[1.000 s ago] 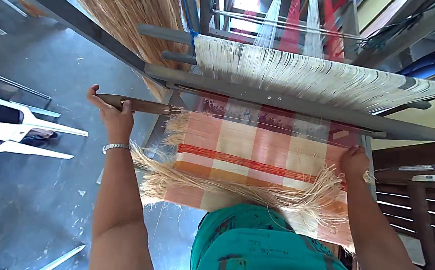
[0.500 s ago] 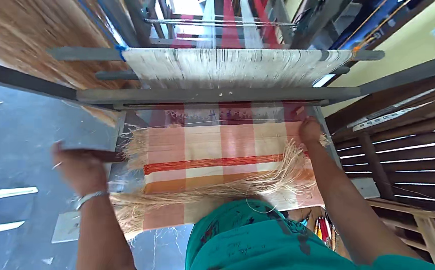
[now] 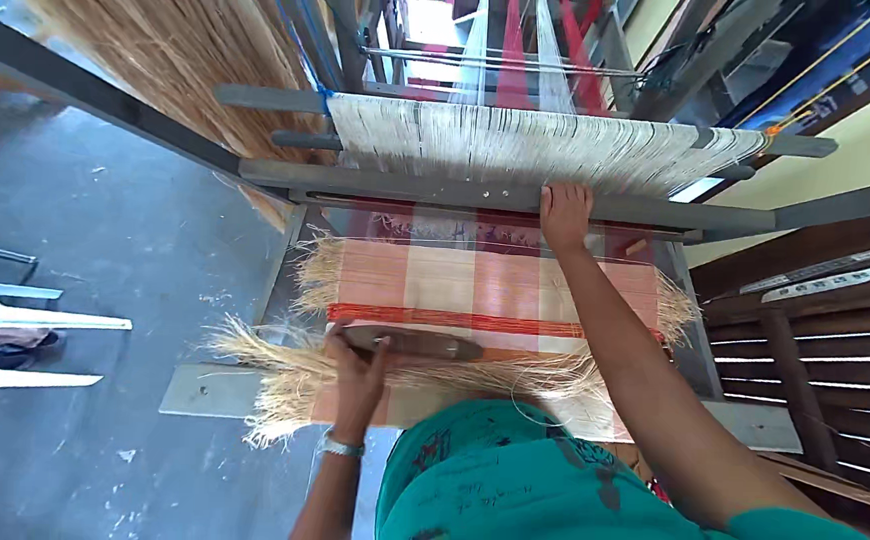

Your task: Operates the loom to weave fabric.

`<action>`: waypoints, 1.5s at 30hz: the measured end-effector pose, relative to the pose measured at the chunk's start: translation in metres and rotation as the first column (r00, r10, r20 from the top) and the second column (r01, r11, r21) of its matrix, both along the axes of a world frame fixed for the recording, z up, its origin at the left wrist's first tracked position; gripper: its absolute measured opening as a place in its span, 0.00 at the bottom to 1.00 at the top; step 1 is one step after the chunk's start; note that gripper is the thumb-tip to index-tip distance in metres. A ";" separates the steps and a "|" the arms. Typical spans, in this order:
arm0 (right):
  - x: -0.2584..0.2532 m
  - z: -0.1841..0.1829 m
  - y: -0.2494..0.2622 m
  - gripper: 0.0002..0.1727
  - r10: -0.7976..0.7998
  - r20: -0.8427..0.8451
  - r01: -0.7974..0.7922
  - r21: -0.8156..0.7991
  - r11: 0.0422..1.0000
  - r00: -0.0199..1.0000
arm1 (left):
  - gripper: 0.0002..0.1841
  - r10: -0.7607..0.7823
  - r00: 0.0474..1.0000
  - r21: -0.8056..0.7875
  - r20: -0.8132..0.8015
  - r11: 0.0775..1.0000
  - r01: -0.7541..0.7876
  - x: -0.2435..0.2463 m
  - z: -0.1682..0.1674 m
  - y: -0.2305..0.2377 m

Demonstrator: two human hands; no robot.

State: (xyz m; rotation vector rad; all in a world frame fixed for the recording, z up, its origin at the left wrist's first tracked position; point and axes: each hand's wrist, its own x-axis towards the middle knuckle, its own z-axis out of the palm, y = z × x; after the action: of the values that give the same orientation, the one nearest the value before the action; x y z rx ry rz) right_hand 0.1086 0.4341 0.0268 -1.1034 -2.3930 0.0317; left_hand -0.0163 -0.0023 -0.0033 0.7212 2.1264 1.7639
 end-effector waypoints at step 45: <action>0.073 0.026 -0.053 0.36 0.224 0.248 -0.095 -0.444 0.891 0.943 | 0.33 -0.219 0.739 -0.537 -0.637 0.814 -0.222 0.037 -0.100 -0.011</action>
State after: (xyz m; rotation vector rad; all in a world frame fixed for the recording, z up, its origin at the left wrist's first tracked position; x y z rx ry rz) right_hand 0.1818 0.3814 0.0530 -1.1558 -2.8300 0.5074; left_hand 0.0205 -0.0132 -0.1038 1.3020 2.9103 0.7340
